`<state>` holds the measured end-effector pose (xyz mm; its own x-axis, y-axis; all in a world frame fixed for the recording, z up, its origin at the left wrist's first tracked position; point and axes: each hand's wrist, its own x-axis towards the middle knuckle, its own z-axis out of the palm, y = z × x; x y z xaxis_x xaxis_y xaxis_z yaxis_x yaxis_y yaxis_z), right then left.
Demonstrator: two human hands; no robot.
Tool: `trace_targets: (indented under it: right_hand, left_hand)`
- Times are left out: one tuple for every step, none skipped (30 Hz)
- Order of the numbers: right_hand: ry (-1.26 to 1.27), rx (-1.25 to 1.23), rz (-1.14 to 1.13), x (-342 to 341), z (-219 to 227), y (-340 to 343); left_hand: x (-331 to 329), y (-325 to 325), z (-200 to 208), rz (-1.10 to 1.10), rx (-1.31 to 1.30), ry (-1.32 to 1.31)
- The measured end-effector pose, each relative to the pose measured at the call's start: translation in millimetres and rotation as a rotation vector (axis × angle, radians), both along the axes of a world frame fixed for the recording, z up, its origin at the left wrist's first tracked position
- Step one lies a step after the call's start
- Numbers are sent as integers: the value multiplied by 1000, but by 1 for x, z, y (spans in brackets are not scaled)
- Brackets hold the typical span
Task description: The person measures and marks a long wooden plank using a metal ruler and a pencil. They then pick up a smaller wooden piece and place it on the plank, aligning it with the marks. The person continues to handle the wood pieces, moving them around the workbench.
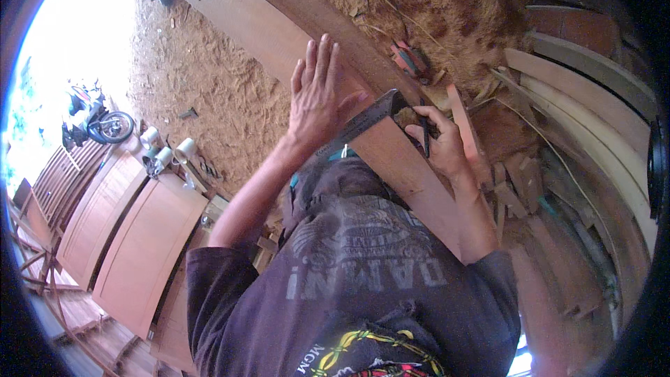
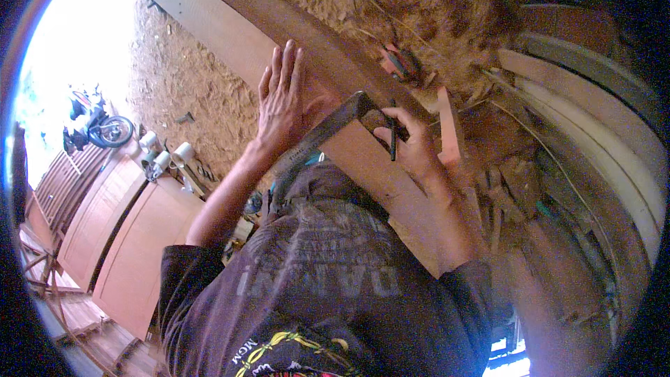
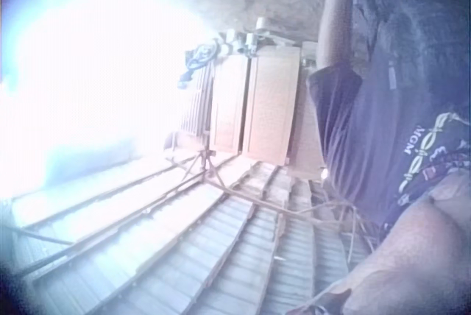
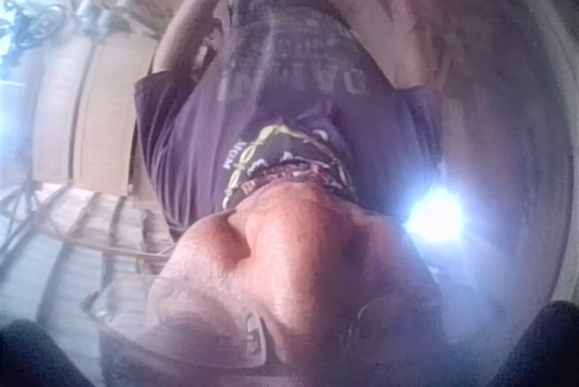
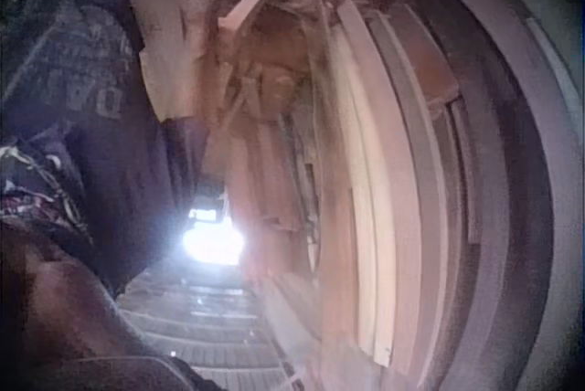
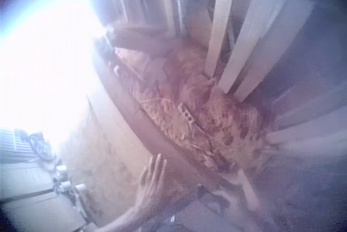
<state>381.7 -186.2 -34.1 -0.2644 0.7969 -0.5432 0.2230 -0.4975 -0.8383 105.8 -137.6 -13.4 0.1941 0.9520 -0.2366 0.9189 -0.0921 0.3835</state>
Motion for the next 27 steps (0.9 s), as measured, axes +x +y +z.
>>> trace_targets:
  right_hand:
    - [-14,-9,-2,4,2,-2]
    - [-5,3,10,10,4,-4]
    - [-23,-55,-10,17,7,-6]
    - [-21,-99,-12,26,10,-8]
    - [-29,-139,-27,36,14,-10]
    - [-19,-178,-81,46,18,-13]
    - [-25,-213,-145,57,23,-15]
    - [-87,-304,-203,67,27,-18]
    - [-52,-227,-244,77,32,-20]
    - [-46,-208,-265,86,36,-22]
    - [-45,-203,-286,95,41,-22]
    - [-45,-201,-307,102,44,-23]
    - [-76,-239,-298,108,47,-22]
    - [-47,-224,-297,112,48,-22]
    - [-33,-217,-308,114,49,-21]
    - [-18,-212,-321,114,48,-20]
    - [-15,-226,-322,113,46,-18]
    - [-14,-235,-324,110,43,-17]
    - [-3,-240,-323,107,39,-16]
    - [-27,-244,-315,103,34,-14]
    - [-37,-235,-303,98,30,-14]
    - [-48,-216,-301,94,25,-12]
    - [0,-203,-298,89,22,-10]
    - [23,-203,-298,86,19,-7]
    - [47,-208,-300,82,18,-5]
    - [56,-232,-300,78,18,0]
    - [29,-179,-249,73,18,4]
  left_hand:
    - [-6,-2,-1,-62,-31,2]
    - [-12,-5,-1,-157,-67,-5]
    - [-15,-11,1,-257,-106,-13]
    - [-15,-18,3,-362,-213,5]
    - [-14,-24,4,-351,-232,-38]
    - [-15,-27,4,-410,-195,-45]
    - [-15,-29,4,-473,-201,-27]
    - [-16,-32,4,-527,-172,-23]
    - [-19,-31,3,-613,-201,-42]
    - [-22,-31,4,-695,-193,-72]
    - [-25,-30,4,-778,-184,-101]
    - [-28,-30,5,-857,-149,-151]
    - [-29,-29,5,-853,-169,-325]
    - [-29,-28,6,-787,-174,-364]
    - [-28,-26,6,-726,-163,-410]
    - [-27,-24,7,-650,-100,-507]
    - [-19,-21,6,-543,13,-393]
    - [-14,-15,4,-485,39,-301]
    - [-8,-7,0,-433,95,-220]
    - [-4,0,-2,-378,114,-121]
    - [-3,9,-3,-492,125,-204]
    - [-1,13,-1,-503,115,-265]
    - [-1,17,0,-523,94,-310]
    - [-1,18,4,-543,59,-351]
    - [0,15,9,-596,168,-421]
    - [-3,11,16,-488,128,-451]
    - [-4,3,25,-394,80,-472]
